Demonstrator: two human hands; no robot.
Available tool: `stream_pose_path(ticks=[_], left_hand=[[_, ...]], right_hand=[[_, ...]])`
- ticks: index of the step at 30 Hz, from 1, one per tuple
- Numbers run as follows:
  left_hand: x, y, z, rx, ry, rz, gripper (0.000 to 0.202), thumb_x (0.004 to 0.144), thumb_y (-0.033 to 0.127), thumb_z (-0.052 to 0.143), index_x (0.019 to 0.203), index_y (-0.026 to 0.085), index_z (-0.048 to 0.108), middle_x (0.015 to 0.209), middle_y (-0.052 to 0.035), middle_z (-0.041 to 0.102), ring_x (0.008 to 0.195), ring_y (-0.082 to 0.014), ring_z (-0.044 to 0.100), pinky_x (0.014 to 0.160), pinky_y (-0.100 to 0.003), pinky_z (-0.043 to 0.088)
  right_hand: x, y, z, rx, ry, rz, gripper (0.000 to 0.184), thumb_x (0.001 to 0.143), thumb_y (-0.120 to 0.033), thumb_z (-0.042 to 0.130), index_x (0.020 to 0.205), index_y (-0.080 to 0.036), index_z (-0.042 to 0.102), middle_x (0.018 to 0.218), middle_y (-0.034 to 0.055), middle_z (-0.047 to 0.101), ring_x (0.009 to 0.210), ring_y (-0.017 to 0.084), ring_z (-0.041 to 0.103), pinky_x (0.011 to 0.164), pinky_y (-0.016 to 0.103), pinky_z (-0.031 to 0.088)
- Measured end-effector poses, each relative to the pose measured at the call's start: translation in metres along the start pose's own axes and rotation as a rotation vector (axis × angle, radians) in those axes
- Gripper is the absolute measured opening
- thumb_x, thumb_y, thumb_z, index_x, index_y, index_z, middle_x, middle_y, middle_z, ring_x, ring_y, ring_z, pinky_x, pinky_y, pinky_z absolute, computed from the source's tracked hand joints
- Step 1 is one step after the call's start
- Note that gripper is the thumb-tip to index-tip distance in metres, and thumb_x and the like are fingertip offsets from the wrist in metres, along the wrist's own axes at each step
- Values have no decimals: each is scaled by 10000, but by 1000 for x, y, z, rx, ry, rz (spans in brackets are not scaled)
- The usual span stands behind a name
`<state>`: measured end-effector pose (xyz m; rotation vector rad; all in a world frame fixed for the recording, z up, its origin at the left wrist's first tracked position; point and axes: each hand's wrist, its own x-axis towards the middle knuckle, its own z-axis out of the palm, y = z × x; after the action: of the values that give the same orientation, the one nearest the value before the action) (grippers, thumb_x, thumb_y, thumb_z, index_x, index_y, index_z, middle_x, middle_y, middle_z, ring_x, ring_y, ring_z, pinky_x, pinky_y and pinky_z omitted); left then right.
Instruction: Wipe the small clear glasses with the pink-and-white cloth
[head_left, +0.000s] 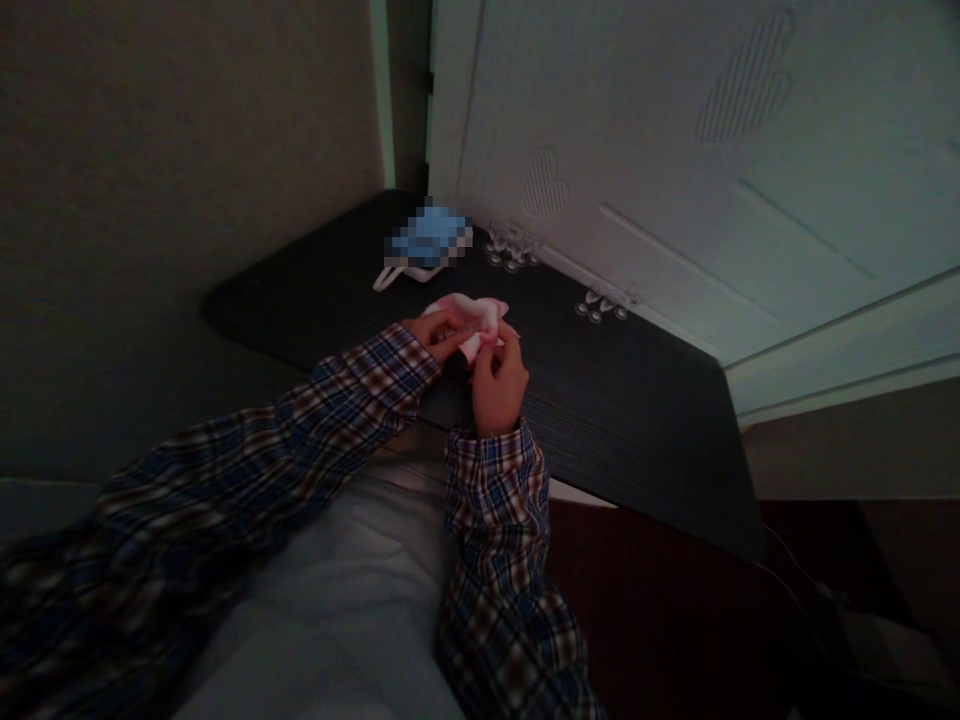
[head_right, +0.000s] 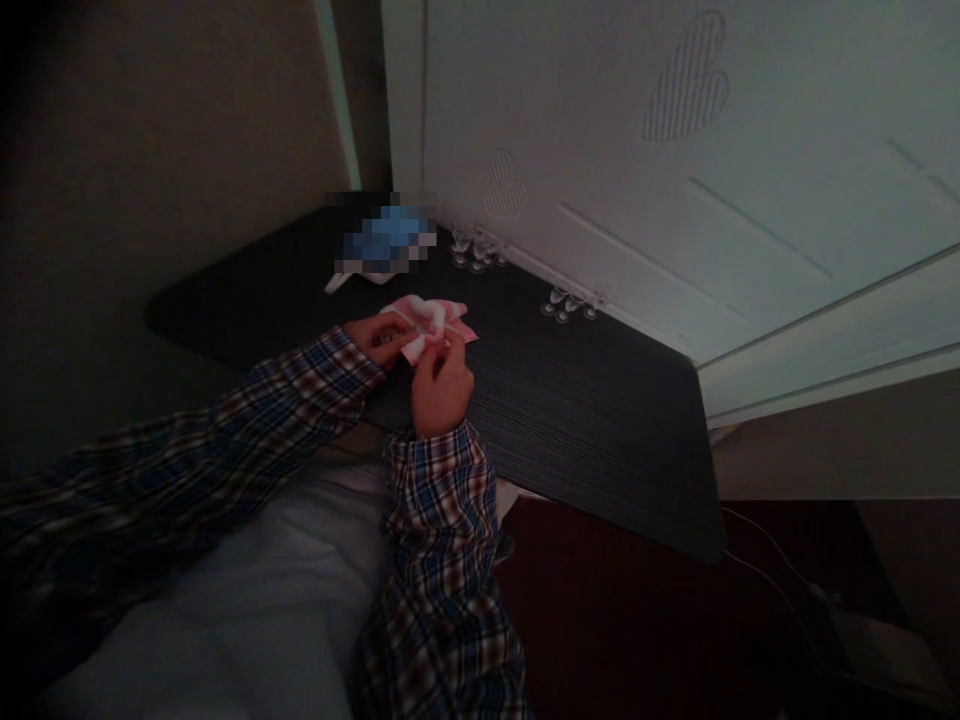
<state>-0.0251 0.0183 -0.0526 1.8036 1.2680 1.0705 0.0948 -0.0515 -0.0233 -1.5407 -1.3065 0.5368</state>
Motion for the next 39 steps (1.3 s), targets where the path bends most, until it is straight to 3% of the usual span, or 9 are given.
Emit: stream_pose_path(ticks=[9,33,39], left_hand=[[-1,1,1,64,12,-15,396,739,565,556,740,171,596,545,11,538,490,-98,475,451,-211,317],[-2,6,-1,-11,-1,-16,375,746,555,601,719,181,582,566,-2,543,515,-110,522,432,-224,350],[-2,6,-3,-5,-29,-21,309,786,453,610,722,151,589,551,12,524,512,-79,466,444,-209,317]], right_hand=[[-1,0,0,14,-10,12,277,914,-360,403,1135,-235,516,730,-13,610,553,83,539,581,209,462],[0,-2,-1,-11,-30,10,290,925,-390,378,1126,-222,503,711,-10,609,551,91,546,632,233,468],[0,-1,0,-7,-28,6,275,926,-382,376,1120,-227,495,709,-10,609,548,90,544,626,236,469]])
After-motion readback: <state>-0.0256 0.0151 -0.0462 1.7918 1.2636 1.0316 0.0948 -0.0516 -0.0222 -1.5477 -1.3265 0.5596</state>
